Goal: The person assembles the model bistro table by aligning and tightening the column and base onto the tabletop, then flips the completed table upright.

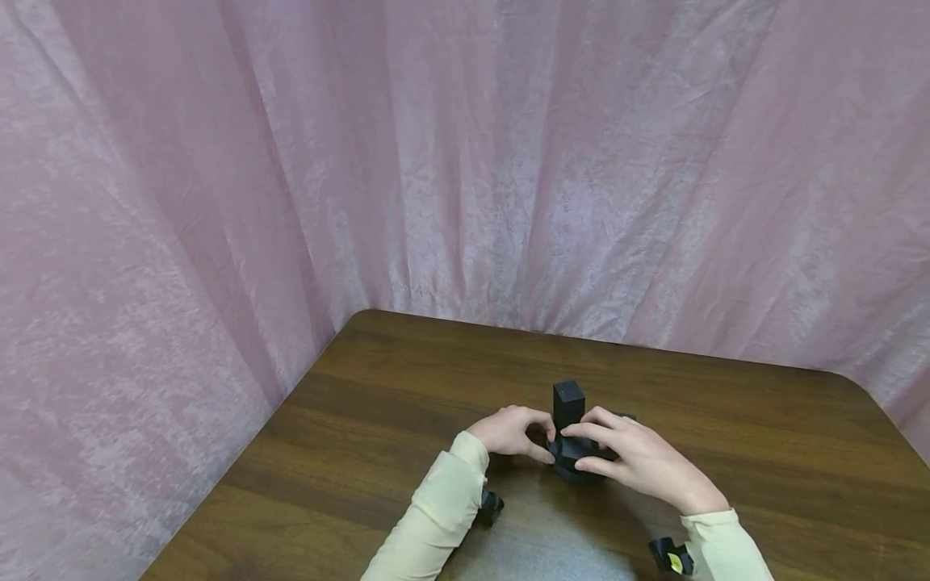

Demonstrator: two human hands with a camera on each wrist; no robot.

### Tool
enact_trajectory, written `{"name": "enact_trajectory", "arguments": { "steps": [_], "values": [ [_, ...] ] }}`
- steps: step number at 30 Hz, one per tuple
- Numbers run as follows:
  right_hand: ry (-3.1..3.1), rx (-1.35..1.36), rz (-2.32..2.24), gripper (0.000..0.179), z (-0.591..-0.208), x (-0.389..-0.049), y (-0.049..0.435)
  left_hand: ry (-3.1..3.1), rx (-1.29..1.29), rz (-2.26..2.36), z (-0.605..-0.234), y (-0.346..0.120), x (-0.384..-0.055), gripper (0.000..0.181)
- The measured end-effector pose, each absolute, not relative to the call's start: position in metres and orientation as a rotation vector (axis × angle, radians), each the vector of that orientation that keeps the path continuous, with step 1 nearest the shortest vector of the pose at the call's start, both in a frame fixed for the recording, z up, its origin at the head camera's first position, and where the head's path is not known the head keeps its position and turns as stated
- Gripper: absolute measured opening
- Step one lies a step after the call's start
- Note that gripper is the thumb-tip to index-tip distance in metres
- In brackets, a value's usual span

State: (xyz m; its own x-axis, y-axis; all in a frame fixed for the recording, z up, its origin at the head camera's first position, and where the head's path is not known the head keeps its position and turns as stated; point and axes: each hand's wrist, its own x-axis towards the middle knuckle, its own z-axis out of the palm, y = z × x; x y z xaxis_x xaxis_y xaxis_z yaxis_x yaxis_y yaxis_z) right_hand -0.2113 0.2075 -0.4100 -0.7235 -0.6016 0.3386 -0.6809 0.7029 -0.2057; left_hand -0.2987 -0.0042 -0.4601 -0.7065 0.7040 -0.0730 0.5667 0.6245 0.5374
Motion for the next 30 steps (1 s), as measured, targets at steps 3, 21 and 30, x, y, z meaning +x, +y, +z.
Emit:
{"name": "enact_trajectory", "arguments": {
  "steps": [3,21,30],
  "values": [
    [-2.691,1.002,0.49,0.04,-0.41,-0.211,0.208,2.579,1.043,0.707,-0.459,-0.004,-0.299,0.024],
    [-2.631,1.082,0.496,0.048,-0.419,-0.215,0.202,2.585,1.031,0.715,-0.459,-0.004,-0.298,0.022],
    [-2.567,1.014,0.412,0.041,-0.423,-0.218,0.198,2.568,1.055,0.731,-0.461,-0.005,-0.299,0.022]
  ]
}}
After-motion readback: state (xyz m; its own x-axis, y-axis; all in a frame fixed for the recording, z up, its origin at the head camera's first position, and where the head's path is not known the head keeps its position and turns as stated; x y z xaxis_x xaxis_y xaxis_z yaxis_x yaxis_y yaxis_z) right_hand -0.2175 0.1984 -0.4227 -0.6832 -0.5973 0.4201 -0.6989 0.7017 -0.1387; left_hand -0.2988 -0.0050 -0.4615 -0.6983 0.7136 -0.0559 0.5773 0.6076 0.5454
